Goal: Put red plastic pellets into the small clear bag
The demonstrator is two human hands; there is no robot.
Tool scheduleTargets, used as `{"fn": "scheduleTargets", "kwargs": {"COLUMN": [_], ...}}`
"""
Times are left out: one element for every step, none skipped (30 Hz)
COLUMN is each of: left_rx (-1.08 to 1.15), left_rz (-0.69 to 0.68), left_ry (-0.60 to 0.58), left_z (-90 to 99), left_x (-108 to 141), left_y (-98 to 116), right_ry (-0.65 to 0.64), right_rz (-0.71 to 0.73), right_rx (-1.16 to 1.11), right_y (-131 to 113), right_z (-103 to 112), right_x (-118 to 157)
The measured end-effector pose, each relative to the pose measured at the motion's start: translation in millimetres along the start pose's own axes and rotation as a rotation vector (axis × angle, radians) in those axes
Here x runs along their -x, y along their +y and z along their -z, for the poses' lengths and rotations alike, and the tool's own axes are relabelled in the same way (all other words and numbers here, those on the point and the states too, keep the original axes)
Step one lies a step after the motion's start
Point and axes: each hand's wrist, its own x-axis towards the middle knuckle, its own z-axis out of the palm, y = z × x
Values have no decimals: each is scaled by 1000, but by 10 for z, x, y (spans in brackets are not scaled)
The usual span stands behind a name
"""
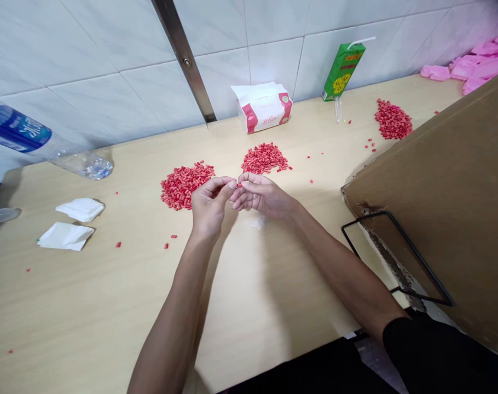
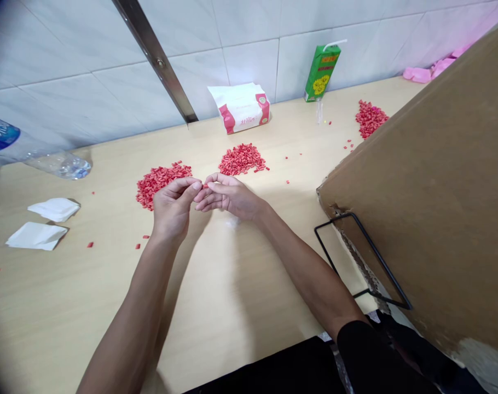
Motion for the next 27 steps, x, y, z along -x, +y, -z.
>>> {"fn": "scheduleTargets", "kwargs": {"left_rx": [-2, -5, -8, -10, -11, -10, -11, -13, -21, -31, -41, -49, -54, -55, -55, -56, -59, -64, -69, -73, -76, -78, -77, -74, -70, -69, -71], "left_rz": [-1, -2, -2, -1, 2, 7, 12, 15, 14, 10, 5, 0, -4, -7, -11, -14, -20, -27, -32, -38, -40, -39, -33, -25, -16, -9, -5], "left_ry": [-3, -6, -7, -7, -8, -10, -12, -15, -16, -16, -14, -12, -11, -11, -12, -14, -16, -18, -20, -21, -22, -25, -33, -44, -58, -73, -86], "left_z": [3, 6, 9, 12, 14, 15, 16, 16, 17, 17, 17, 17, 17, 18, 18, 19, 20, 22, 23, 25, 27, 31, 35, 40, 46, 52, 59], "left_x": [-1, -2, -3, -3, -2, -1, 1, 2, 4, 6, 7, 8, 8, 7, 6, 5, 5, 4, 4, 4, 4, 3, 2, 1, -1, -3, -5], "left_y": [-1, -1, -1, 0, 2, 5, 7, 10, 12, 12, 12, 11, 9, 7, 5, 5, 6, 9, 14, 21, 29, 37, 45, 53, 60, 67, 73], "right_ry": [1, 4, 9, 14, 18, 21, 21, 23, 28, 37, 46, 54, 59, 59, 56, 51, 46, 42, 39, 39, 41, 45, 52, 59, 64, 68, 71], "right_rz": [2, 2, 3, 2, 1, 1, 2, 2, 0, -5, -10, -15, -19, -19, -16, -11, -8, -4, -1, 0, -1, -2, -3, -3, -3, -1, 0], "right_rx": [-6, -12, -18, -23, -28, -34, -38, -42, -43, -41, -39, -36, -33, -32, -31, -31, -29, -28, -28, -26, -24, -21, -18, -14, -10, -8, -6], "right_y": [3, 5, 7, 8, 9, 10, 11, 11, 11, 12, 12, 12, 13, 15, 16, 18, 19, 21, 21, 21, 21, 20, 19, 19, 19, 20, 22], "right_z": [-1, -2, -2, -2, -2, -2, -2, -3, -4, -6, -8, -11, -13, -15, -16, -17, -18, -18, -20, -21, -23, -25, -26, -27, -27, -25, -22], "right_x": [0, 0, 1, 1, 1, 0, 0, -1, -2, -3, -3, -4, -4, -5, -5, -6, -6, -7, -7, -8, -9, -10, -11, -12, -13, -15, -17]}}
